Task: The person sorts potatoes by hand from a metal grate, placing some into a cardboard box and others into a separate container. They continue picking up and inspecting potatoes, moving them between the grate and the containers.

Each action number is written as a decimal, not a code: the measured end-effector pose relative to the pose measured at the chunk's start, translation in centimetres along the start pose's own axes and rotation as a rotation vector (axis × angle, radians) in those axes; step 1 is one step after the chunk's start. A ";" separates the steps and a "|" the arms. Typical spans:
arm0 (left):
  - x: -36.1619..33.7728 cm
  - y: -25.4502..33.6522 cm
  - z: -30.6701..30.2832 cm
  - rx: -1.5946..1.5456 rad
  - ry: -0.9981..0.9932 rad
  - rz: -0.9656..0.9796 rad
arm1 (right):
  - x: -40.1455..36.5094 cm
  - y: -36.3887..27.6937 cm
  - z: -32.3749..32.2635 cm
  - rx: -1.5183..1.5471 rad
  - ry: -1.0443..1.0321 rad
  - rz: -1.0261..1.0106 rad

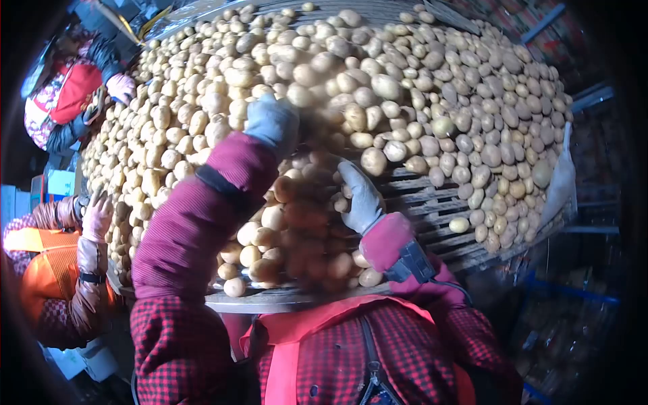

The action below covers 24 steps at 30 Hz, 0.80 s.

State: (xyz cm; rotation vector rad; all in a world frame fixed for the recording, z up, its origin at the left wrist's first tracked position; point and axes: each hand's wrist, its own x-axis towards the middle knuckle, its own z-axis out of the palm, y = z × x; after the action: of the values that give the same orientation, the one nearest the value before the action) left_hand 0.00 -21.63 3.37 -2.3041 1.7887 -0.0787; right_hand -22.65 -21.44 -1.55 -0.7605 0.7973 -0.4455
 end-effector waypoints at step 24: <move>0.6 -1.3 -4.1 -0.597 -0.463 0.031 | -5.0 -2.2 -5.5 0.168 -0.091 0.020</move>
State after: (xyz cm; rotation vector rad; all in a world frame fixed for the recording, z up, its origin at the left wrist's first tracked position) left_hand 0.69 -22.49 7.62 -2.3642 1.7469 1.0335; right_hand -30.20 -22.22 -0.05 -0.6119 0.6728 -0.4504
